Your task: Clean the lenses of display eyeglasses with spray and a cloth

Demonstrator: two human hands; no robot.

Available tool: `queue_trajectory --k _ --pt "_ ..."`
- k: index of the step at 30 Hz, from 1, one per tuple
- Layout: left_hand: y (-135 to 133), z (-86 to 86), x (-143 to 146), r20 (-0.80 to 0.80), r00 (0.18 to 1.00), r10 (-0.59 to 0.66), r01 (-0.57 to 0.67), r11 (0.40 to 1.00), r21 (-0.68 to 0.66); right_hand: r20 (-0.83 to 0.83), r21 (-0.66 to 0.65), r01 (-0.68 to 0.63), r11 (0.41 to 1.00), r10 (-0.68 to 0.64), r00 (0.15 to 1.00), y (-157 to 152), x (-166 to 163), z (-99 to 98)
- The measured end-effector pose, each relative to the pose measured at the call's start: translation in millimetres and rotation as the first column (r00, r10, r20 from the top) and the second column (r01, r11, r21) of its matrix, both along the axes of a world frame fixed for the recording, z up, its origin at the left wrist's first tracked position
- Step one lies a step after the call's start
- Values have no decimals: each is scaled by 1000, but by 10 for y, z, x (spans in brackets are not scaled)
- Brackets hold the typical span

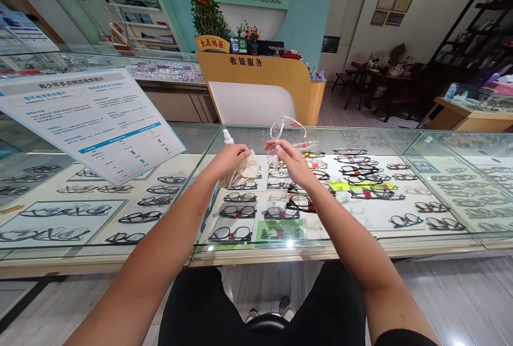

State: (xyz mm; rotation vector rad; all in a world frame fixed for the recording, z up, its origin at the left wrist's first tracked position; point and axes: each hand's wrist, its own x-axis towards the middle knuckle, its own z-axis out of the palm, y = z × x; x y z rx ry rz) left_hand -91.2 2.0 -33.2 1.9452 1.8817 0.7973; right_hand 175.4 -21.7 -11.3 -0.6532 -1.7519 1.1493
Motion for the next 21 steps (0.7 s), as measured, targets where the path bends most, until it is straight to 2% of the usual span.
queue_trajectory --k 3,6,9,15,21 --pt "-90 107 55 44 999 -2 -4 990 140 -5 -5 0 1000 0 1000 -2 0 6" --pt "-188 219 121 128 991 29 -72 937 341 -2 -14 1 1000 -1 1000 -7 2 8" --pt "-233 283 168 246 969 21 -127 898 422 -11 -22 -17 1000 17 1000 -8 5 -4" --pt "-185 294 206 499 857 -129 -66 933 355 -91 -107 -78 991 68 994 -1 6 -29" --pt "-144 240 232 712 687 -144 -47 969 241 -185 -170 -98 981 66 981 19 -7 -19"
